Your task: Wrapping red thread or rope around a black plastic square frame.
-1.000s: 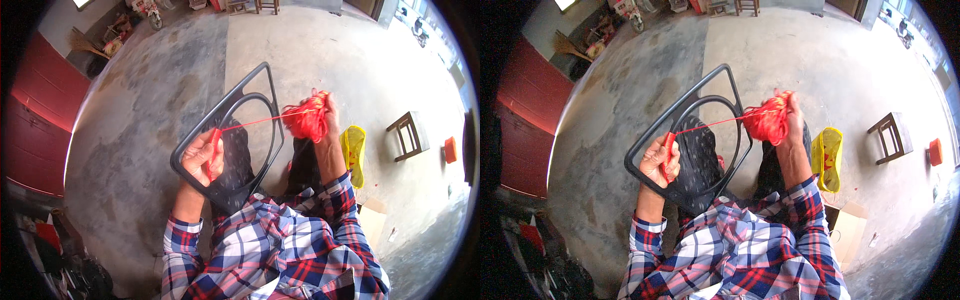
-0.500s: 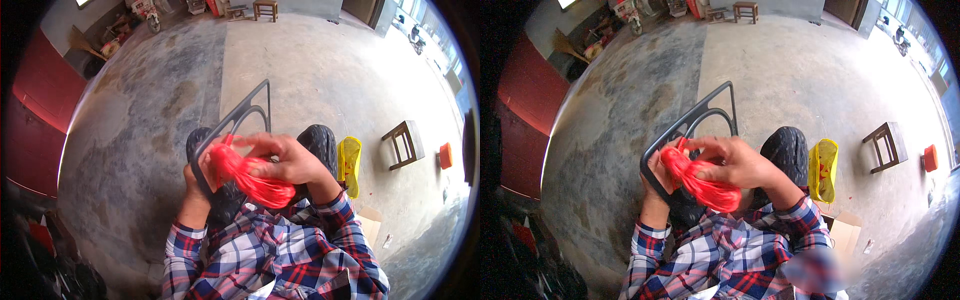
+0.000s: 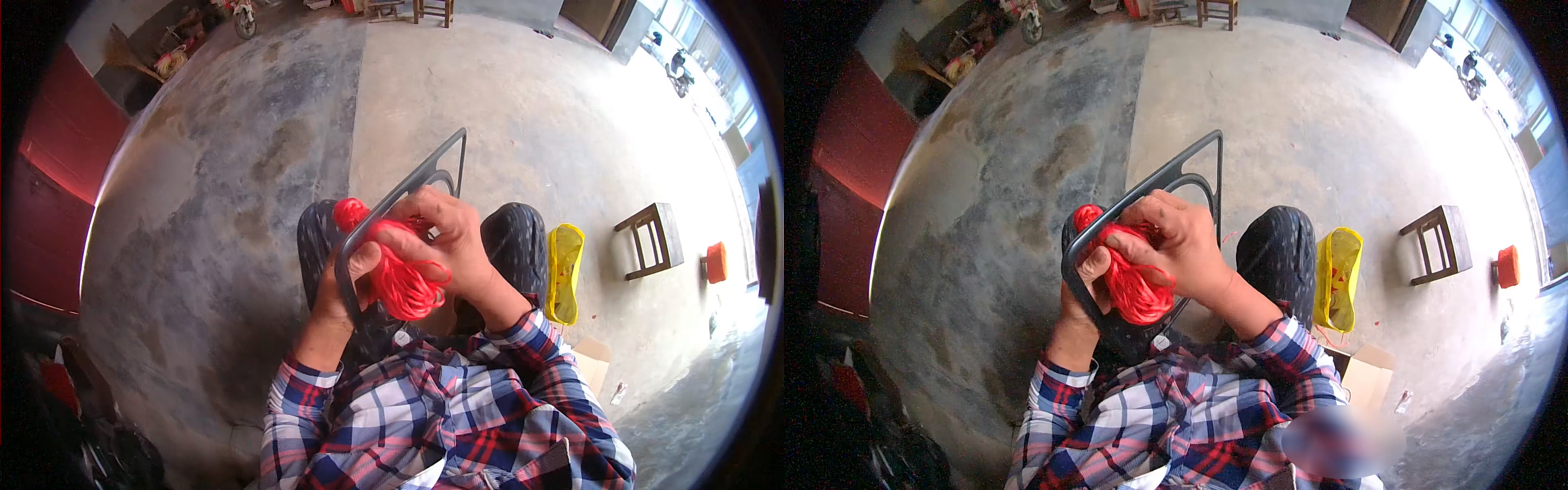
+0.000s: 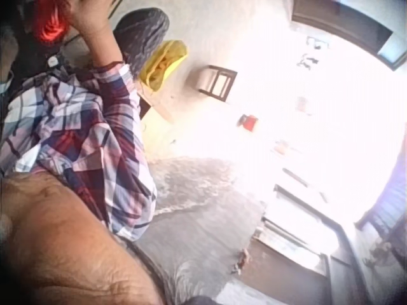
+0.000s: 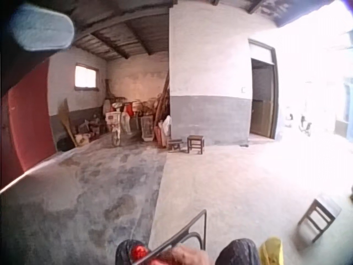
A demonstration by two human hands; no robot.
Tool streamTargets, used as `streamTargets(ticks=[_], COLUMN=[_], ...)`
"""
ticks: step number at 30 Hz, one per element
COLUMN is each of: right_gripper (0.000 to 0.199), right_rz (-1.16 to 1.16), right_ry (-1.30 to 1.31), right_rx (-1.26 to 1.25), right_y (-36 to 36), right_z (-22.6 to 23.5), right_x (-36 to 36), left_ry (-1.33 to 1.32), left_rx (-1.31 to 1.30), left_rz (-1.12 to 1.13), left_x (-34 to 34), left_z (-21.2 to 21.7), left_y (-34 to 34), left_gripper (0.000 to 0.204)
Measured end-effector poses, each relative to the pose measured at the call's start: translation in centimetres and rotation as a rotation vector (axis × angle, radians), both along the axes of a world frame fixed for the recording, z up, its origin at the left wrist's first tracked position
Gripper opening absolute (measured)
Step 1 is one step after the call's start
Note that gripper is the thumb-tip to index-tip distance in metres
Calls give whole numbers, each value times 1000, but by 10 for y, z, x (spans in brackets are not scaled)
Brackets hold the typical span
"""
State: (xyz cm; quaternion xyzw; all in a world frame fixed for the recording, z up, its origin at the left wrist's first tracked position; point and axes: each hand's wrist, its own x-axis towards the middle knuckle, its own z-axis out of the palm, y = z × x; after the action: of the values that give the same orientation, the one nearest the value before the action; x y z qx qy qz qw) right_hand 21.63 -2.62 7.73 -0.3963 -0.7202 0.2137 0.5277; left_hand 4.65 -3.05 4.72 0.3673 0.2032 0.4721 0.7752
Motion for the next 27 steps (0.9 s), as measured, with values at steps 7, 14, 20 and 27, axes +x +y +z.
streamTargets(ticks=[7,14,20,27], right_gripper=[28,44,37,62], right_rz=[276,936,379,558], right_ry=[906,1108,1206,1381], right_rx=[-822,-774,-722,-550], right_y=[-1,10,18,-32], right_z=[-88,-33,-86,-67], right_x=[25,-6,17,43], left_ry=[-196,-23,-267,-154], left_rx=[-202,-130,-184,-15], left_rz=[-59,279,-311,-203], left_x=[-19,23,-15,-35], left_z=[-38,15,-8,-13], left_y=[-13,-23,-17,6], left_gripper=[47,74,107,59])
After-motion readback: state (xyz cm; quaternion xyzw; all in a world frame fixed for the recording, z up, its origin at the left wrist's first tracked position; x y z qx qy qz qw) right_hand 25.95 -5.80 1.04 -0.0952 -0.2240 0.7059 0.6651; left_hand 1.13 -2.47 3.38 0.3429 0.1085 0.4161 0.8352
